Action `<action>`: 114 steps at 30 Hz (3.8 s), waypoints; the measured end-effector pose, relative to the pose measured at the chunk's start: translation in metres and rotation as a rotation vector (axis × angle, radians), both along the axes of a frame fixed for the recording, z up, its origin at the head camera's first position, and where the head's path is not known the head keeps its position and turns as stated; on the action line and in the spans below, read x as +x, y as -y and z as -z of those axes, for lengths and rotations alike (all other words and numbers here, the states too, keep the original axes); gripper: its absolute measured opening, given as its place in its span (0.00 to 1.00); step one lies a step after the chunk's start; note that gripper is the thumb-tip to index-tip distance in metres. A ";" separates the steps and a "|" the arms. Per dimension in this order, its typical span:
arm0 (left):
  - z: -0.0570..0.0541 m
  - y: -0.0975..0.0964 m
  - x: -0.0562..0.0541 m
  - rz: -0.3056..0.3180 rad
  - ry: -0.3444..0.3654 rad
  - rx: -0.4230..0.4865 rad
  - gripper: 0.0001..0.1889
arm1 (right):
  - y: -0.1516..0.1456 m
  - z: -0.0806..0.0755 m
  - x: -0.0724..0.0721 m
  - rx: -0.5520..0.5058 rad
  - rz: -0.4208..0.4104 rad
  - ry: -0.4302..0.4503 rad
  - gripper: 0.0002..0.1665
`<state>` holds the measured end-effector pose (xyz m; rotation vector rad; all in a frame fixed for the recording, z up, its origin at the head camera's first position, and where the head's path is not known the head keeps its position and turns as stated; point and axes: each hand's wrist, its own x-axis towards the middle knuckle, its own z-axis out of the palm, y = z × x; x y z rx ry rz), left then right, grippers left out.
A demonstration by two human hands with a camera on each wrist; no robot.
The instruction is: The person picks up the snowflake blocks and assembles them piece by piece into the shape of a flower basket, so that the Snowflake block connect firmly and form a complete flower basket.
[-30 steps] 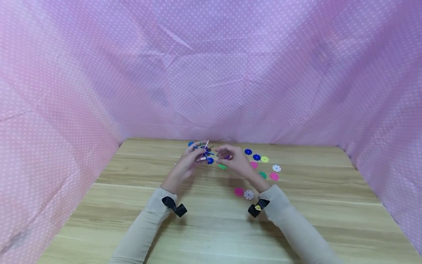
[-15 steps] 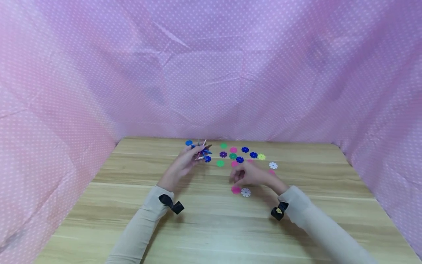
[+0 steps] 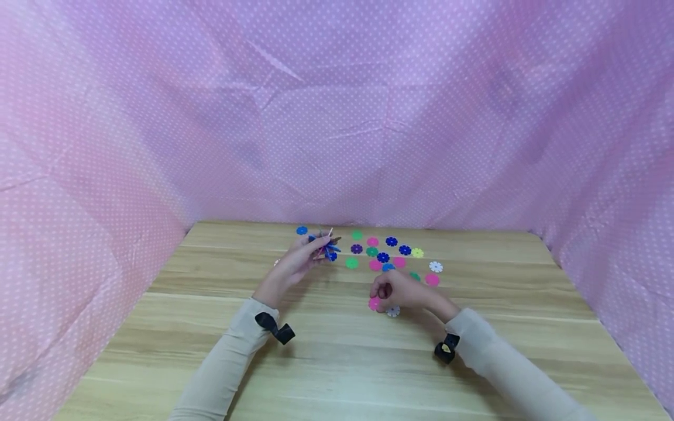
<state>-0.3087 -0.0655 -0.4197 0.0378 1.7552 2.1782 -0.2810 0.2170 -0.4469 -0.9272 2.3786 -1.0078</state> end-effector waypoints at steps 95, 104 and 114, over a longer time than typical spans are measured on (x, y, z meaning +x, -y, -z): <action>0.001 -0.004 0.011 -0.070 -0.151 -0.238 0.10 | 0.076 -0.040 -0.032 -0.747 0.441 -0.054 0.11; 0.005 -0.006 0.007 -0.163 -0.123 -0.080 0.22 | 0.078 -0.043 -0.030 -0.673 0.448 0.050 0.18; 0.000 -0.001 0.005 -0.138 -0.082 -0.037 0.13 | 0.051 -0.051 -0.034 -0.426 0.347 0.050 0.21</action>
